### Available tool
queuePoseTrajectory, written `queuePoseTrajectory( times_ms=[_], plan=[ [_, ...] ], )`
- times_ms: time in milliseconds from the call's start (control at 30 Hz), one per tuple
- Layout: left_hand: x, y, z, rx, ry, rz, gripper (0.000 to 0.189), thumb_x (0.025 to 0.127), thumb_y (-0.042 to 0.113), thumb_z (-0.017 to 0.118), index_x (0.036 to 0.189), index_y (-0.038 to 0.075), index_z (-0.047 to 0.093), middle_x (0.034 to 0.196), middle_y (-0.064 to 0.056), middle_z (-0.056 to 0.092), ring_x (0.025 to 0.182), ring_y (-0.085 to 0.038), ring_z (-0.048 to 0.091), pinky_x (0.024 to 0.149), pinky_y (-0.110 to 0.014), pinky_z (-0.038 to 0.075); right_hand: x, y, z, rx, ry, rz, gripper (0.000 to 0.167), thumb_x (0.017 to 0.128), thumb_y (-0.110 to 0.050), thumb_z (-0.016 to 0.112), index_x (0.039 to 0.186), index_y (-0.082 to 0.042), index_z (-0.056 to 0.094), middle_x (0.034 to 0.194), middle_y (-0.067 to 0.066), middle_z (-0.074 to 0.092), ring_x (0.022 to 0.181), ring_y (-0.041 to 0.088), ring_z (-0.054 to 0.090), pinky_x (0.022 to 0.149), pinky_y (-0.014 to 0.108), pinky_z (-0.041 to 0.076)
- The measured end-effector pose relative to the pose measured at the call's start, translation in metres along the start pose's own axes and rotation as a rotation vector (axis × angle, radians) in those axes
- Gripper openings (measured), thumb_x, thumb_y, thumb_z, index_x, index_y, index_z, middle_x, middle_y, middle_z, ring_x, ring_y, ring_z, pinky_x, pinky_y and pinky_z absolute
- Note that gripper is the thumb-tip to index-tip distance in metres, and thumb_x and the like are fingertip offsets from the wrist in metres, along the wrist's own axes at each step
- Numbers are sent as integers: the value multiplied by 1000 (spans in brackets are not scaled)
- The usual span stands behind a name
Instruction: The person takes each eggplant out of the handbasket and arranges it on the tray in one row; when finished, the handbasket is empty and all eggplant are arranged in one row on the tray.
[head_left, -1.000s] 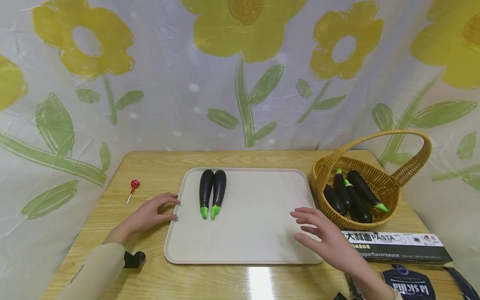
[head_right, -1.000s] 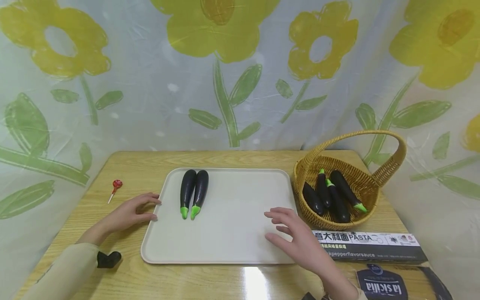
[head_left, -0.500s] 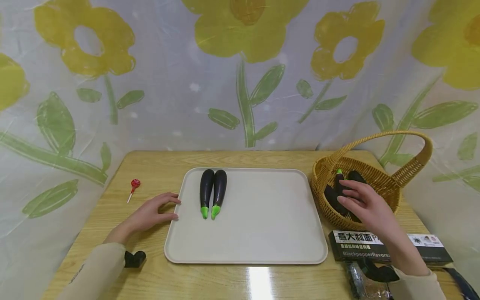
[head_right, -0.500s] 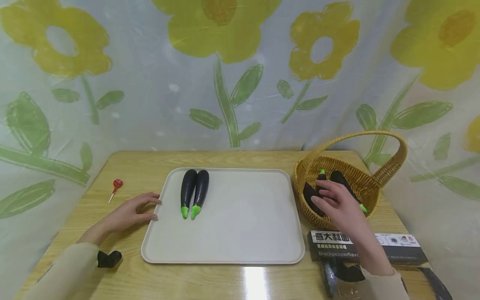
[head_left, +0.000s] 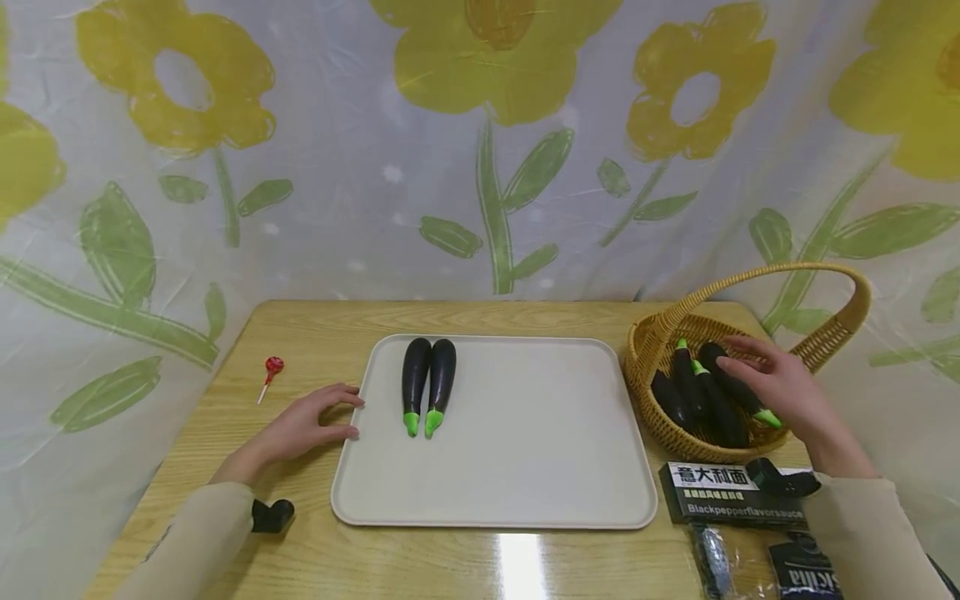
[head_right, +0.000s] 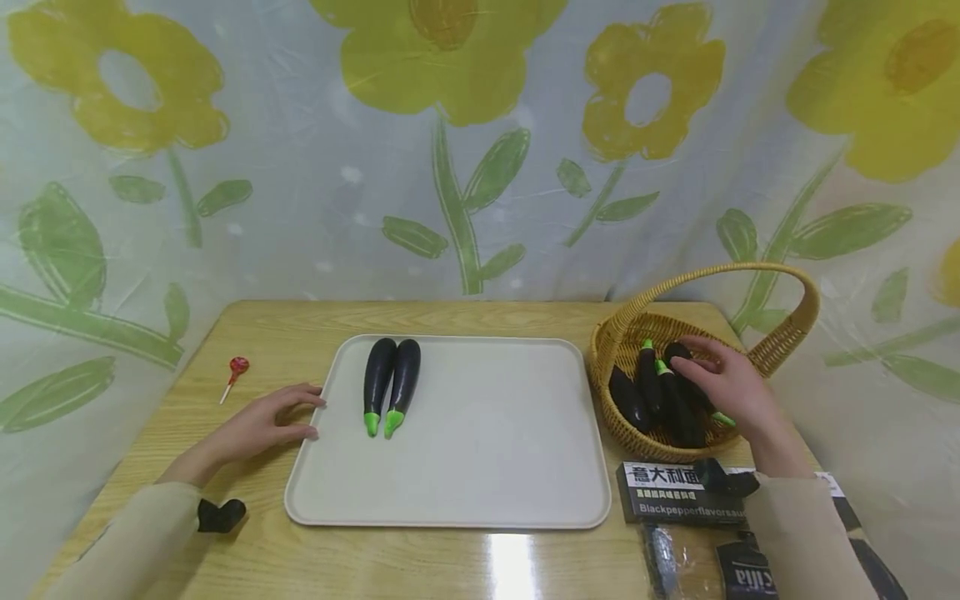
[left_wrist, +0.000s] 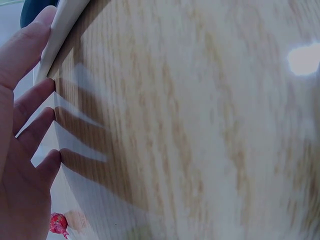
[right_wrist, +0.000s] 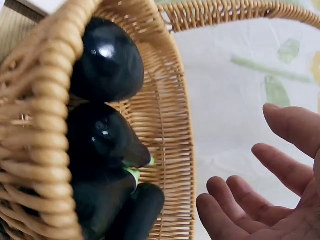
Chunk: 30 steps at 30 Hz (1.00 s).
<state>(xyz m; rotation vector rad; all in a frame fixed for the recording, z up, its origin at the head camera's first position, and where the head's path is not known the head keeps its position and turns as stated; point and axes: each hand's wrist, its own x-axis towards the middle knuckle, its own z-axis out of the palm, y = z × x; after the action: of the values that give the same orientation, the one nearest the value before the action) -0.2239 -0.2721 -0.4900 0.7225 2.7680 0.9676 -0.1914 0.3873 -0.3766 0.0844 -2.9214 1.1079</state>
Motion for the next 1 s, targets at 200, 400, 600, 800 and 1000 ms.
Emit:
queuePoseTrajectory(
  times_ms=[200, 400, 600, 800, 1000],
  plan=[
    [1, 0, 0, -5, 0, 6, 42, 87, 37, 74, 120, 13, 65, 141, -19, 50, 136, -45, 36, 109, -63, 28, 10, -1, -6, -13, -58, 27, 70, 100, -47, 51, 149, 0, 34, 147, 31, 38, 127, 54, 39, 90, 55, 48],
    [1, 0, 0, 0, -4, 13, 42, 87, 37, 74, 121, 12, 65, 141, -19, 50, 135, -46, 37, 108, -63, 29, 21, -2, -6, 43, -122, 90, 79, 97, -53, 52, 152, -2, 29, 151, 31, 29, 132, 54, 32, 99, 66, 36],
    [1, -1, 0, 5, -2, 18, 41, 87, 36, 74, 120, 13, 65, 141, -19, 51, 135, -46, 36, 109, -63, 29, 36, 5, 4, 156, -148, 95, 76, 99, -44, 55, 152, 2, 26, 150, 30, 30, 136, 49, 30, 105, 64, 32],
    [0, 0, 0, -3, -7, 12, 42, 87, 37, 74, 120, 13, 65, 141, -19, 50, 135, -46, 36, 109, -63, 29, 50, 11, 14, 115, -191, 51, 67, 102, -37, 51, 149, 7, 30, 147, 33, 36, 127, 47, 45, 99, 56, 44],
    [0, -1, -1, -8, -4, 12, 41, 87, 37, 74, 120, 14, 64, 141, -19, 50, 135, -45, 37, 109, -62, 29, 59, 10, 20, 151, -225, 98, 69, 102, -37, 53, 149, 7, 29, 148, 33, 34, 128, 47, 44, 101, 57, 42]
  ],
)
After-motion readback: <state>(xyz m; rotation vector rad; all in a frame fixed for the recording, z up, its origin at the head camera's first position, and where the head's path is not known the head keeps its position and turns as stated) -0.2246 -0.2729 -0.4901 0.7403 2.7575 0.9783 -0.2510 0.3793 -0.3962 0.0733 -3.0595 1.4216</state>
